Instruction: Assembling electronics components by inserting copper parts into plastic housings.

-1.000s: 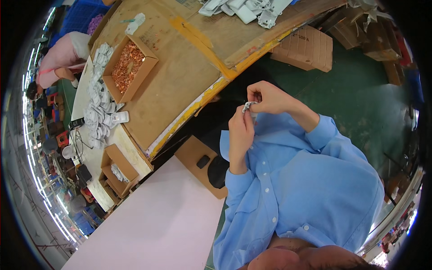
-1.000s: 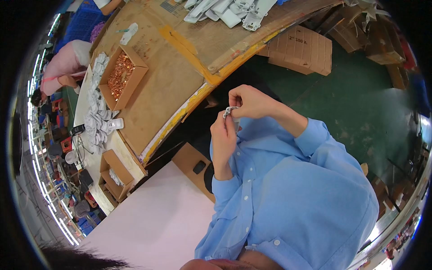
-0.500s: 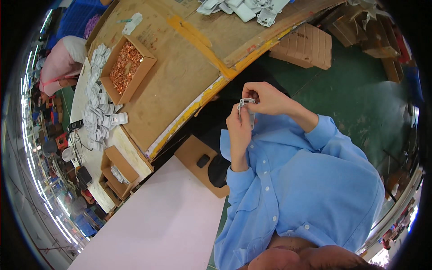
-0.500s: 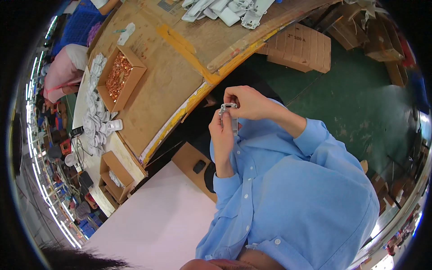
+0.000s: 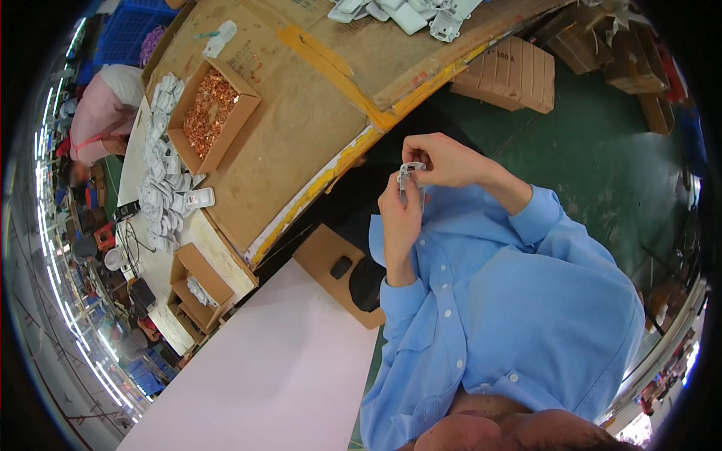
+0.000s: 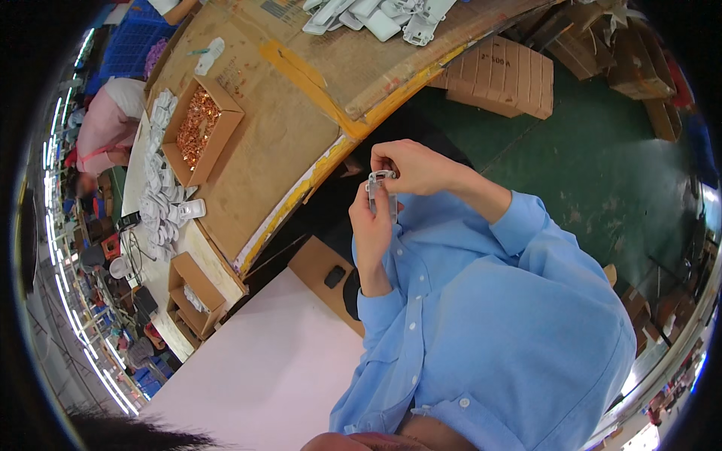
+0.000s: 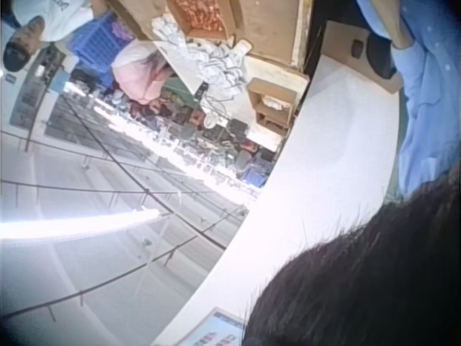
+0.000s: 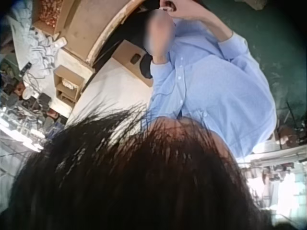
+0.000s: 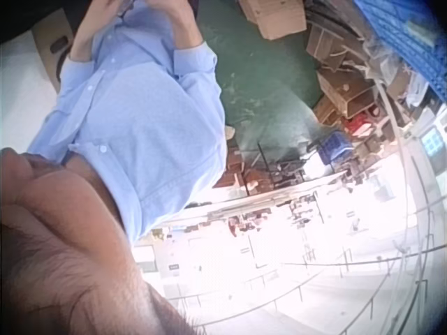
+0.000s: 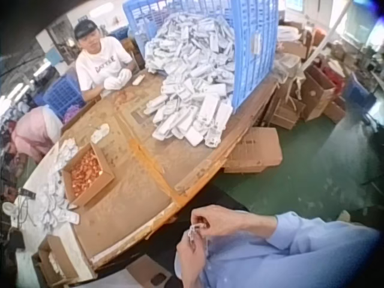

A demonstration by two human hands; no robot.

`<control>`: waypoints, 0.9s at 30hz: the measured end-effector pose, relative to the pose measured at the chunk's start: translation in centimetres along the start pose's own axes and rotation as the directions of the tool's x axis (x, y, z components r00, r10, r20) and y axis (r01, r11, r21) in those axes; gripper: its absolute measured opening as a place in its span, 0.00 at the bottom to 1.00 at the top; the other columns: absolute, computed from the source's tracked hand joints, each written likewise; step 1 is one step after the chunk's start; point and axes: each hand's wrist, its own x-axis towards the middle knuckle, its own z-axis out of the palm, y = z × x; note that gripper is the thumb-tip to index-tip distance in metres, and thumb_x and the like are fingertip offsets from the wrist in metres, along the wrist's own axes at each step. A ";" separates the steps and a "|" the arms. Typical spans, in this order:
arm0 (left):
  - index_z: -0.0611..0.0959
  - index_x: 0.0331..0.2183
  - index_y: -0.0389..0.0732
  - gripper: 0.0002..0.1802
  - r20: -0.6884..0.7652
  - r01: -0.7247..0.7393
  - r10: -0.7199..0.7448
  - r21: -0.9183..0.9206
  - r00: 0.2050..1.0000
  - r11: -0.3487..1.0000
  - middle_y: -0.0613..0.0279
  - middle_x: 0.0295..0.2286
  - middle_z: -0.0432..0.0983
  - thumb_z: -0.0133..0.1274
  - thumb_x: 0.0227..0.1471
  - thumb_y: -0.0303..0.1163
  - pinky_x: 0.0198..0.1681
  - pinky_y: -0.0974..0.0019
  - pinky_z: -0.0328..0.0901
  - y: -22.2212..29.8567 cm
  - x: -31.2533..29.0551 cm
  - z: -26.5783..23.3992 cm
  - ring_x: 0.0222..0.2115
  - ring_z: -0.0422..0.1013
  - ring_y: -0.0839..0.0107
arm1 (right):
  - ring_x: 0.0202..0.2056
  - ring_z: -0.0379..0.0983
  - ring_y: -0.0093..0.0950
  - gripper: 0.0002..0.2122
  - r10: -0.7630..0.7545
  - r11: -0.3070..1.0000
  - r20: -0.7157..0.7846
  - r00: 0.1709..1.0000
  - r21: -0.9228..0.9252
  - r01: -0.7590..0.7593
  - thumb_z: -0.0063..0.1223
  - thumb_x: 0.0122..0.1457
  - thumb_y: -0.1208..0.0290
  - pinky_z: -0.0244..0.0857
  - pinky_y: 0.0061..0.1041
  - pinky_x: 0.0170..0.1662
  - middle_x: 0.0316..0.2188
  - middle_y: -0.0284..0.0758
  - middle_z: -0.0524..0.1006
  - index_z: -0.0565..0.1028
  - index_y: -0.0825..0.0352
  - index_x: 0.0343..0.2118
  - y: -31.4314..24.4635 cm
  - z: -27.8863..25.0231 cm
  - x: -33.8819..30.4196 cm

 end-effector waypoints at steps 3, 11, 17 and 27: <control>0.76 0.39 0.33 0.12 0.005 0.001 -0.001 0.011 1.000 1.000 0.60 0.23 0.75 0.42 0.60 0.30 0.25 0.72 0.67 -0.2 0.0 -0.1 0.22 0.74 0.75 | 0.23 0.68 0.25 0.09 -0.018 0.999 0.012 1.000 0.026 0.018 0.57 0.44 0.74 0.62 0.25 0.27 0.20 0.35 0.71 0.70 0.70 0.26 -0.4 -0.1 0.0; 0.76 0.38 0.33 0.11 0.034 -0.002 0.002 -0.011 0.999 1.000 0.62 0.22 0.75 0.42 0.60 0.31 0.25 0.74 0.66 0.1 -0.1 -0.5 0.22 0.74 0.76 | 0.22 0.64 0.20 0.06 -0.074 0.997 0.073 0.995 0.038 0.072 0.53 0.46 0.79 0.60 0.21 0.25 0.20 0.32 0.68 0.68 0.70 0.27 -0.5 -0.2 0.0; 0.76 0.39 0.33 0.12 0.059 0.014 -0.014 -0.003 0.998 1.000 0.62 0.23 0.75 0.42 0.60 0.31 0.25 0.74 0.66 0.4 0.0 -0.4 0.22 0.74 0.75 | 0.22 0.64 0.20 0.06 -0.085 0.996 0.065 0.994 0.015 0.084 0.53 0.46 0.79 0.60 0.21 0.24 0.19 0.32 0.68 0.68 0.70 0.27 -0.4 -0.5 0.0; 0.75 0.38 0.34 0.09 -0.005 -0.088 0.089 0.106 0.996 0.990 0.63 0.23 0.73 0.43 0.60 0.29 0.27 0.72 0.68 -0.5 0.4 -0.6 0.23 0.71 0.78 | 0.20 0.67 0.31 0.07 -0.160 0.984 -0.020 0.987 -0.082 0.158 0.55 0.44 0.76 0.60 0.29 0.24 0.19 0.39 0.71 0.69 0.69 0.26 0.1 0.2 0.8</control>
